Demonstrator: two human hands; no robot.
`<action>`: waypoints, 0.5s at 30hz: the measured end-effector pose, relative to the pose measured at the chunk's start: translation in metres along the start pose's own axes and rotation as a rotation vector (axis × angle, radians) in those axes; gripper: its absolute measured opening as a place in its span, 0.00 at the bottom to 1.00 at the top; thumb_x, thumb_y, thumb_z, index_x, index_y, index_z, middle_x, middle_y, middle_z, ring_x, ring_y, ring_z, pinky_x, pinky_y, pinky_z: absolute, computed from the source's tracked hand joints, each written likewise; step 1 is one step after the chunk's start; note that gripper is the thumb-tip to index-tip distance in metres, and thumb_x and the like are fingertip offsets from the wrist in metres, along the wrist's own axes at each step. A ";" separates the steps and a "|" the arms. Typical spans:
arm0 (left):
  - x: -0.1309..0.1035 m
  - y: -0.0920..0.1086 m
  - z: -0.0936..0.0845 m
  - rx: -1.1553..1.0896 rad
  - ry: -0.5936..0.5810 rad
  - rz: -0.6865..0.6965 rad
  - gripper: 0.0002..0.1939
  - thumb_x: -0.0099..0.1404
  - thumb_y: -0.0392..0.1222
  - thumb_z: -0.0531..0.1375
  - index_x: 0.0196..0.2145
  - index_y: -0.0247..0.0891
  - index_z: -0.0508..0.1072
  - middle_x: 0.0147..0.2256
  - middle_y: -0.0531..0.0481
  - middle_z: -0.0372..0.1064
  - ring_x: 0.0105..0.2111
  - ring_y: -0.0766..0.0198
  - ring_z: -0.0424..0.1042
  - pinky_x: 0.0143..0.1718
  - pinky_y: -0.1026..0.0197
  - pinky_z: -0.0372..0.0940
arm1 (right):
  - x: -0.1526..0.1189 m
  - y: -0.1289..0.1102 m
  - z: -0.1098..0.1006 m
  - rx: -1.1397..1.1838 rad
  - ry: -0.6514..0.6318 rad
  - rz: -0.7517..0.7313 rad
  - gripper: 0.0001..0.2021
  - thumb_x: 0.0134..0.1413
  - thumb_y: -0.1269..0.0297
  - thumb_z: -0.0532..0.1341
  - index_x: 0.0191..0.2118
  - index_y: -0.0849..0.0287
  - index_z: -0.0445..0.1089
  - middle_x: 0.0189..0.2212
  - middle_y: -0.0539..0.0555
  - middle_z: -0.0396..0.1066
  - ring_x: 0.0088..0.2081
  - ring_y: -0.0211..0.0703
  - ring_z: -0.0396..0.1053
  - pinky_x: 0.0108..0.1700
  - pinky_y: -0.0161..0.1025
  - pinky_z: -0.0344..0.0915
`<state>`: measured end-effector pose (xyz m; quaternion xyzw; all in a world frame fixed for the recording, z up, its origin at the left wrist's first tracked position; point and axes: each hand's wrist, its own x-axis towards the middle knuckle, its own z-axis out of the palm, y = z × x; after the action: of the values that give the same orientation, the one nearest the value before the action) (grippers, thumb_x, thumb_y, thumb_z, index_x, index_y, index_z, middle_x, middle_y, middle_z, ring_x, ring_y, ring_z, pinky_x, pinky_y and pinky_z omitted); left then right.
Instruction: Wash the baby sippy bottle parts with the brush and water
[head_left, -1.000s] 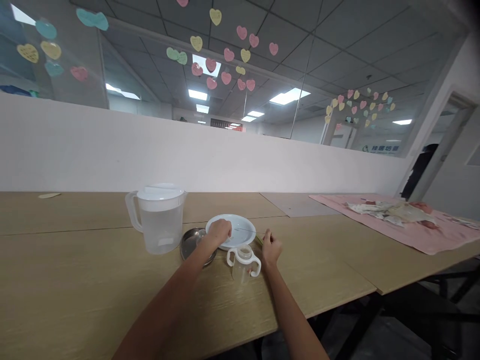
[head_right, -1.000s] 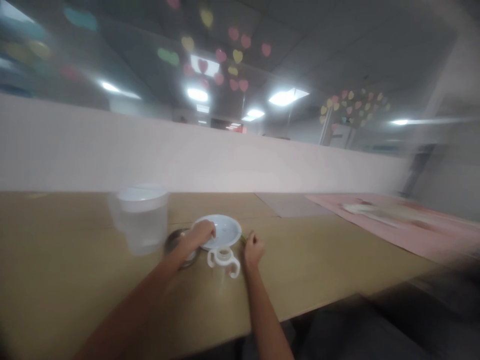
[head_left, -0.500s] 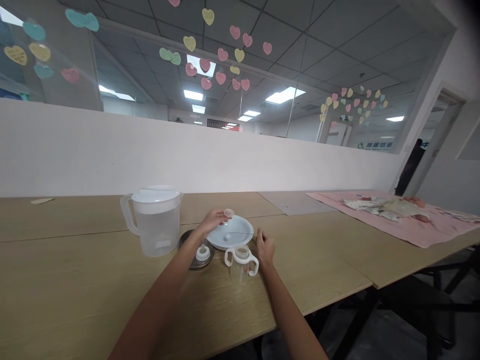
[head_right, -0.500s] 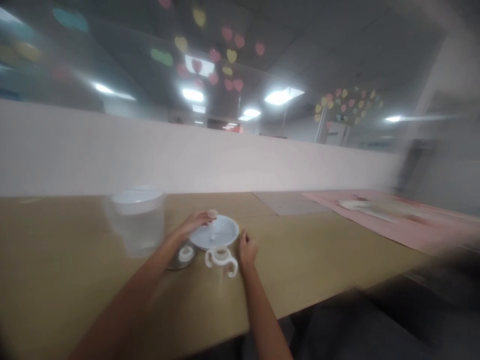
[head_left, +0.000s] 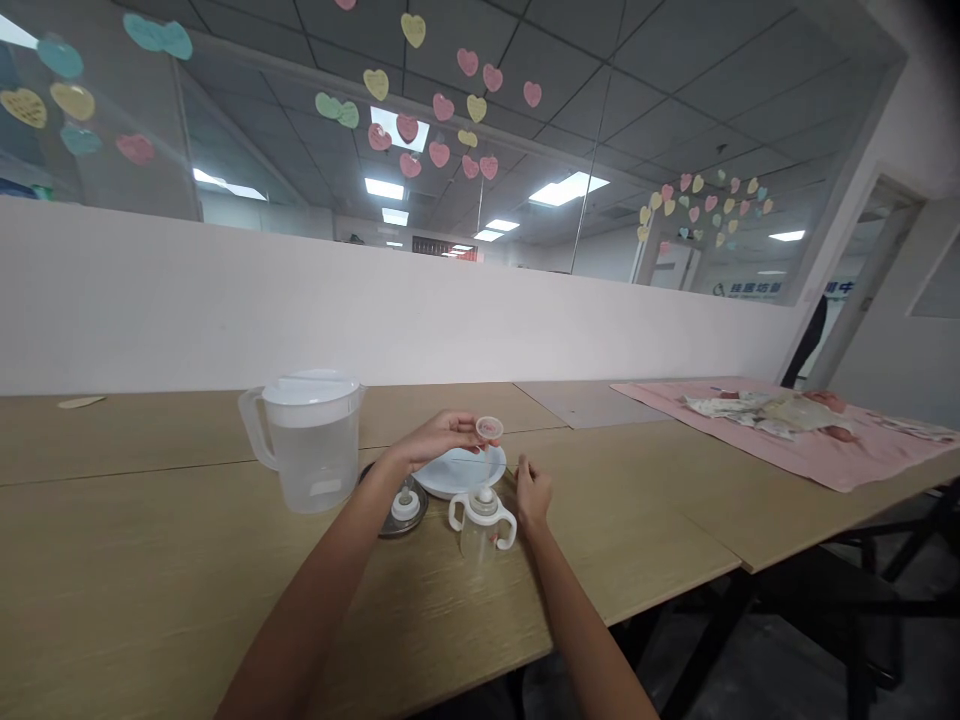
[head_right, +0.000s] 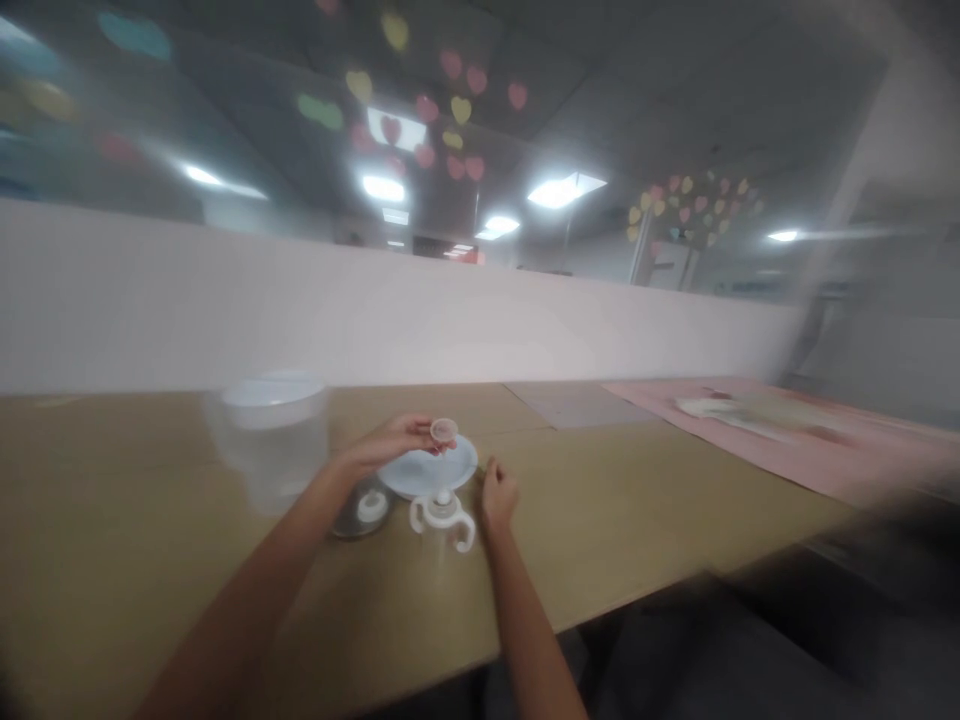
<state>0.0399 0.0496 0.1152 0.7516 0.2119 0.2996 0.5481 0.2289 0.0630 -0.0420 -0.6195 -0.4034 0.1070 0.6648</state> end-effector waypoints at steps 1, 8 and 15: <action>0.000 -0.001 0.000 0.005 -0.032 -0.016 0.16 0.54 0.38 0.63 0.42 0.33 0.73 0.41 0.42 0.74 0.39 0.63 0.71 0.42 0.62 0.64 | 0.000 0.000 0.000 -0.007 -0.007 0.006 0.29 0.50 0.38 0.48 0.18 0.61 0.66 0.14 0.51 0.63 0.19 0.38 0.58 0.24 0.34 0.51; -0.001 0.000 0.000 0.330 -0.199 -0.043 0.11 0.53 0.36 0.61 0.36 0.32 0.76 0.36 0.48 0.74 0.38 0.64 0.71 0.41 0.64 0.62 | -0.001 0.000 0.001 -0.010 -0.059 -0.007 0.30 0.50 0.39 0.48 0.19 0.62 0.67 0.15 0.53 0.65 0.21 0.40 0.60 0.24 0.34 0.52; -0.001 -0.006 0.000 0.661 -0.290 -0.053 0.12 0.55 0.38 0.59 0.37 0.34 0.77 0.38 0.48 0.74 0.39 0.62 0.70 0.40 0.65 0.61 | -0.004 -0.003 0.002 -0.039 -0.132 -0.071 0.28 0.51 0.41 0.49 0.21 0.63 0.70 0.17 0.53 0.67 0.22 0.40 0.61 0.24 0.33 0.52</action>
<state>0.0396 0.0509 0.1095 0.9171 0.2368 0.0907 0.3075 0.2241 0.0613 -0.0411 -0.6094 -0.4699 0.1162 0.6279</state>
